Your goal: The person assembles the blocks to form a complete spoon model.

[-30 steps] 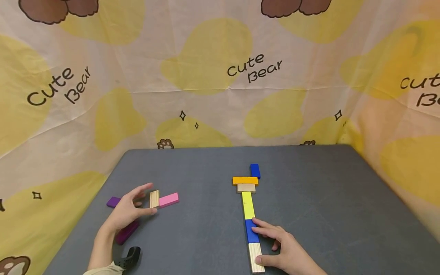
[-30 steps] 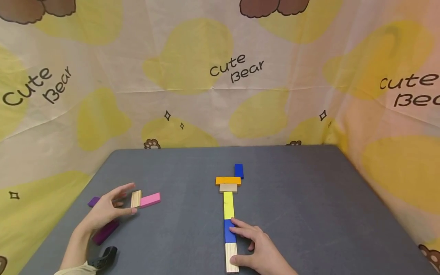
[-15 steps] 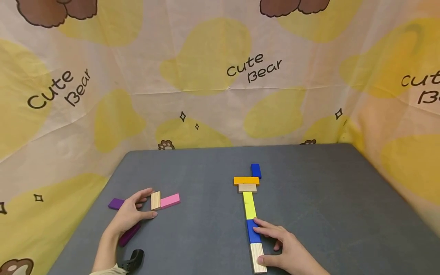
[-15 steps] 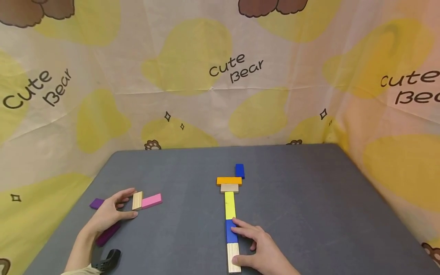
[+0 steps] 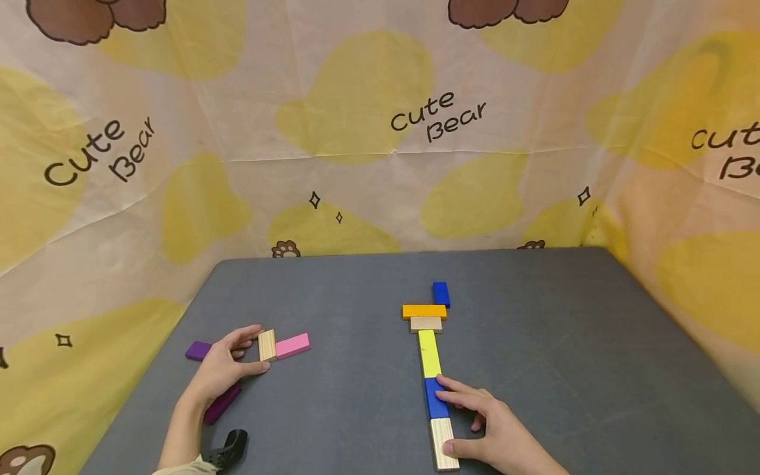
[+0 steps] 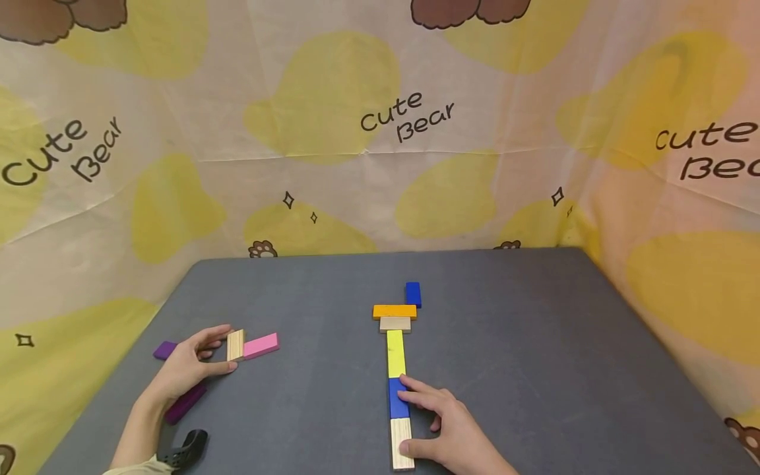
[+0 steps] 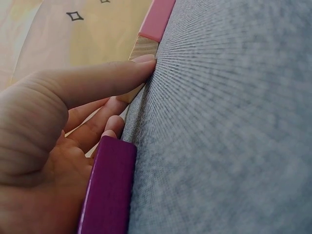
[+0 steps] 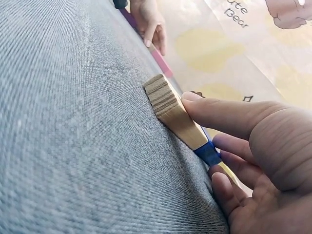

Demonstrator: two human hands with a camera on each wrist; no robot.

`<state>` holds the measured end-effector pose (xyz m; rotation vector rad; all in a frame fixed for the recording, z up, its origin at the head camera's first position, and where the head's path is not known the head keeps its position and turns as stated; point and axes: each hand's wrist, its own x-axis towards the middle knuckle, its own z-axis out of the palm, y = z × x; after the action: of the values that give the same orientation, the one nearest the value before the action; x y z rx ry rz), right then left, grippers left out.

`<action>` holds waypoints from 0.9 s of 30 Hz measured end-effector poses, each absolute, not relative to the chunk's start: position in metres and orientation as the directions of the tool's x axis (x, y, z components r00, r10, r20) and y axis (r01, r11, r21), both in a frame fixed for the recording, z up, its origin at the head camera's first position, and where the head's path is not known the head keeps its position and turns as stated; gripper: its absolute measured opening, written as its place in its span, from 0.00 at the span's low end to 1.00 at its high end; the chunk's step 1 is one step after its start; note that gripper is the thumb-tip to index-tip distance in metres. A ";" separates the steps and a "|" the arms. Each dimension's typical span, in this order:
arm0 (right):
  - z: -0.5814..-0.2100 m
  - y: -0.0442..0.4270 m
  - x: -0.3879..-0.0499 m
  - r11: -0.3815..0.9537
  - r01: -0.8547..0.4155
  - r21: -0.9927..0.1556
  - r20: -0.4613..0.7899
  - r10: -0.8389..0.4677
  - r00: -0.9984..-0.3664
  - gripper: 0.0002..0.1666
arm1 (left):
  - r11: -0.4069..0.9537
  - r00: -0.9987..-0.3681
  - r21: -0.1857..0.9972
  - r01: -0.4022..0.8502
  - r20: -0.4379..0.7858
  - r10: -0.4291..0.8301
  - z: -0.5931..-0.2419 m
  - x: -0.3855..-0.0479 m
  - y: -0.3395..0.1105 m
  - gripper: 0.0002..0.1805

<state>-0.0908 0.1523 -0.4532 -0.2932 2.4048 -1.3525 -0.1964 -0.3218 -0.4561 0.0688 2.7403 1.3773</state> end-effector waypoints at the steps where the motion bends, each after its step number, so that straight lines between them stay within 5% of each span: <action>1: -0.453 0.152 -0.091 0.523 -0.004 -0.853 -0.211 -0.351 -0.912 0.42 | 0.598 -0.996 0.802 0.007 -0.046 0.072 -0.456 -0.196 -0.322 0.47; 27: -0.453 0.151 -0.089 0.537 0.006 -0.843 -0.222 -0.337 -0.915 0.43 | 0.574 -0.997 0.819 -0.009 -0.048 0.054 -0.454 -0.195 -0.322 0.48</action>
<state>-0.0895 0.1512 -0.4525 -0.2719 2.4204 -1.3301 -0.1948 -0.3222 -0.4545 0.0391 2.7265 1.4190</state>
